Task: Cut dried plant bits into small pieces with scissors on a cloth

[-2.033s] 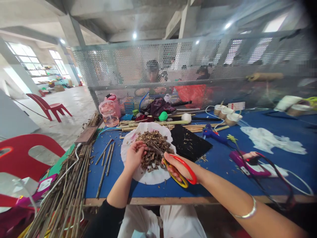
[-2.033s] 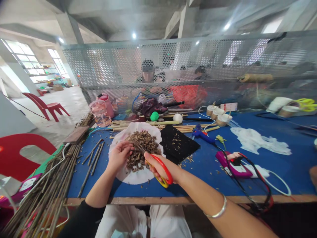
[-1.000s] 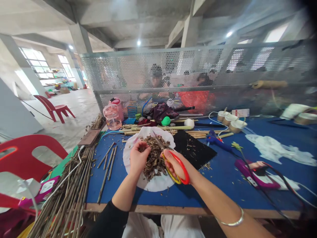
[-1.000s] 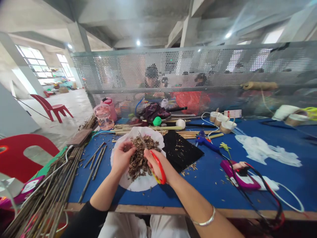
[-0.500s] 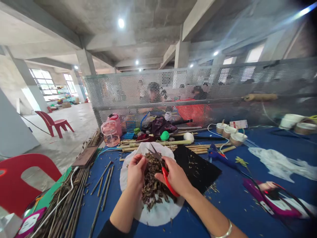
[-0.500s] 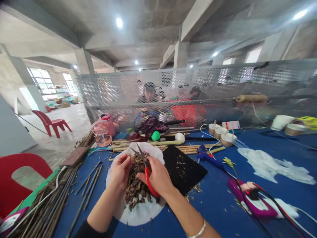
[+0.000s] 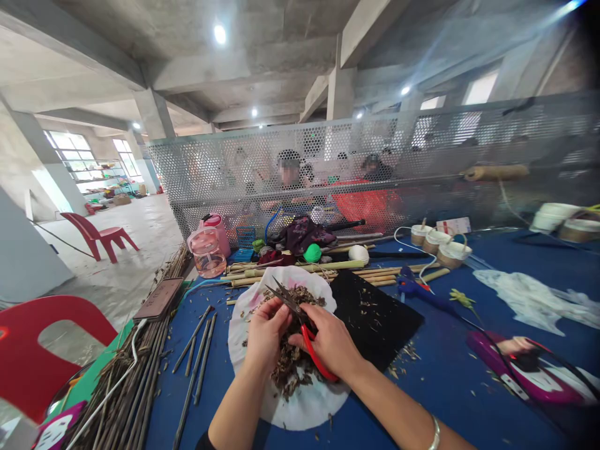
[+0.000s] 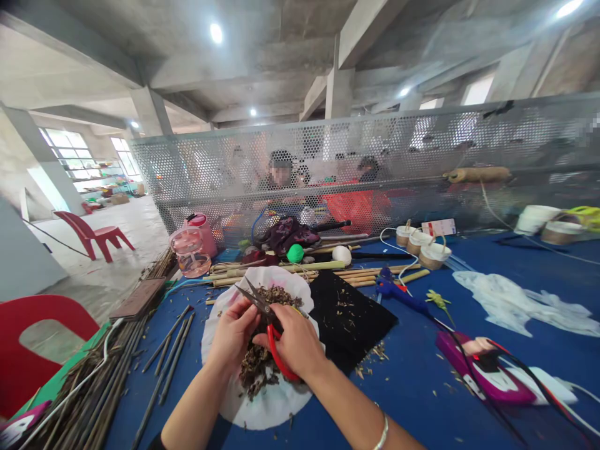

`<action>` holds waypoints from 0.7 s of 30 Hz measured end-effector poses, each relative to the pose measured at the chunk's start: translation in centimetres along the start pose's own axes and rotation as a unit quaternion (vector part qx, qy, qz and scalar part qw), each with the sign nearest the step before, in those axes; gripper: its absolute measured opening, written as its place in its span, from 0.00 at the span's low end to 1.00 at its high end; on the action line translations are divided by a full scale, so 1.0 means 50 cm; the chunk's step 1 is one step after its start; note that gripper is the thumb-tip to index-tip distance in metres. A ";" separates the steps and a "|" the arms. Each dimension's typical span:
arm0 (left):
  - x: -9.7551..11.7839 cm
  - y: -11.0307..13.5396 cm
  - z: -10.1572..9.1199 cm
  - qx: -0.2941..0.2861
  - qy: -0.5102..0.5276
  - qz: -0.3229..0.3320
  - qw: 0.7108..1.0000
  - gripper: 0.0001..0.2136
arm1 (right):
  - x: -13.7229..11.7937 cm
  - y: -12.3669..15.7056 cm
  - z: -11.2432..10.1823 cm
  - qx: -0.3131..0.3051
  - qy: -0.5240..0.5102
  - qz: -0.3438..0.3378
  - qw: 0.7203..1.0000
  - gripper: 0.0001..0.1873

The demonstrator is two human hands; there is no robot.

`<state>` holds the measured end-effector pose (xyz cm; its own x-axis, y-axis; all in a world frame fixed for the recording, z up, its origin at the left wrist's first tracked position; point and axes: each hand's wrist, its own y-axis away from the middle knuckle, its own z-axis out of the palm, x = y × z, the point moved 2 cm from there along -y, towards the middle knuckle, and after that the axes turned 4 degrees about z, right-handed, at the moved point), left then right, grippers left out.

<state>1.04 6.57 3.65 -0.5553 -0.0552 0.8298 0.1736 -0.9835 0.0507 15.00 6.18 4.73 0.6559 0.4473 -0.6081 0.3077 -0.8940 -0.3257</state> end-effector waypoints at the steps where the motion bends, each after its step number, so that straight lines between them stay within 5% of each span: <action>1: 0.002 0.001 -0.002 0.007 -0.039 0.005 0.999 0.16 | -0.001 0.000 0.000 -0.001 0.001 -0.001 1.000 0.24; 7: 0.014 0.004 -0.017 0.027 -0.192 0.052 0.980 0.10 | -0.007 0.000 -0.001 0.004 0.013 0.004 1.000 0.24; 21: 0.010 -0.005 -0.021 0.021 -0.147 0.057 0.987 0.09 | -0.010 0.004 0.000 0.005 0.036 -0.013 0.999 0.31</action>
<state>-0.14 6.63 3.47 -0.2715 -0.1076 0.9564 0.2589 -0.9653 -0.0350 14.71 5.79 4.97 0.6960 0.4669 -0.5455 0.3189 -0.8817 -0.3477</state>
